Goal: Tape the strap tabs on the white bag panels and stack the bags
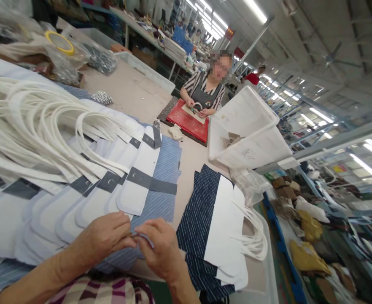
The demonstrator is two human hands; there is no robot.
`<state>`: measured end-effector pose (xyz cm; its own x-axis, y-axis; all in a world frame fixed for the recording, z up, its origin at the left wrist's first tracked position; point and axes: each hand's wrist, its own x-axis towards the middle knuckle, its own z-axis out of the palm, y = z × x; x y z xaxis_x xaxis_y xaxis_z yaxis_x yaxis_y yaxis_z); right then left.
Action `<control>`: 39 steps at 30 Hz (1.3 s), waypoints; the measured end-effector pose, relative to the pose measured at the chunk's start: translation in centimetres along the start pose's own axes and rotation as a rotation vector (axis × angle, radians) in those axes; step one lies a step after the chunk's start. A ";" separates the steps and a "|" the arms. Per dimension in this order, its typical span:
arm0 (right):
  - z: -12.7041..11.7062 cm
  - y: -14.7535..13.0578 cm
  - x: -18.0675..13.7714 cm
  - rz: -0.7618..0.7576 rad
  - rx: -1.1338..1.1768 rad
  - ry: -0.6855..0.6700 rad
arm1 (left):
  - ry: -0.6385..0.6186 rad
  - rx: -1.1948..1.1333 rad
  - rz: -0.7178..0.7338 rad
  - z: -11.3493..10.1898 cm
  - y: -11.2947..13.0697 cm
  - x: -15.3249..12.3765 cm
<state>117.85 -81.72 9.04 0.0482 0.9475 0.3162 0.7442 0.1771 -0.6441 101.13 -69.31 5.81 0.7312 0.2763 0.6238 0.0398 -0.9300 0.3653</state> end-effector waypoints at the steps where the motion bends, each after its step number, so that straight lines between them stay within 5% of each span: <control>1: 0.2 0.1 0.3 -0.037 -0.028 -0.027 | -0.010 0.002 -0.013 0.0 0.0 -0.2; 7: 1.7 1.4 1.5 -0.100 -0.125 -0.044 | -0.135 -0.177 -0.341 0.7 -1.4 -2.4; 11: 3.7 1.7 2.5 -0.034 -0.095 0.013 | -0.145 -0.259 -0.396 0.6 -2.5 -2.8; 13: 4.9 2.4 3.4 0.108 0.026 0.074 | -0.111 -0.246 -0.421 0.3 -2.7 -2.4; 18: 6.4 7.8 8.3 0.744 0.443 0.280 | -0.103 -0.198 -0.382 1.0 -3.6 -2.4; 22: 6.8 14.1 13.9 0.875 0.521 0.306 | -0.079 0.109 -0.300 3.4 -5.8 -4.6; 28: 8.1 19.8 18.7 0.965 0.467 0.237 | -0.206 0.210 -0.251 3.6 -7.2 -6.2; 39: 8.9 22.2 20.3 1.041 0.330 0.026 | -0.130 0.138 -0.354 4.2 -7.0 -6.4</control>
<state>129.39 -56.15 -5.07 0.5678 0.6689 -0.4797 0.1150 -0.6415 -0.7585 98.98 -65.57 -3.65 0.7358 0.5605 0.3801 0.3893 -0.8093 0.4399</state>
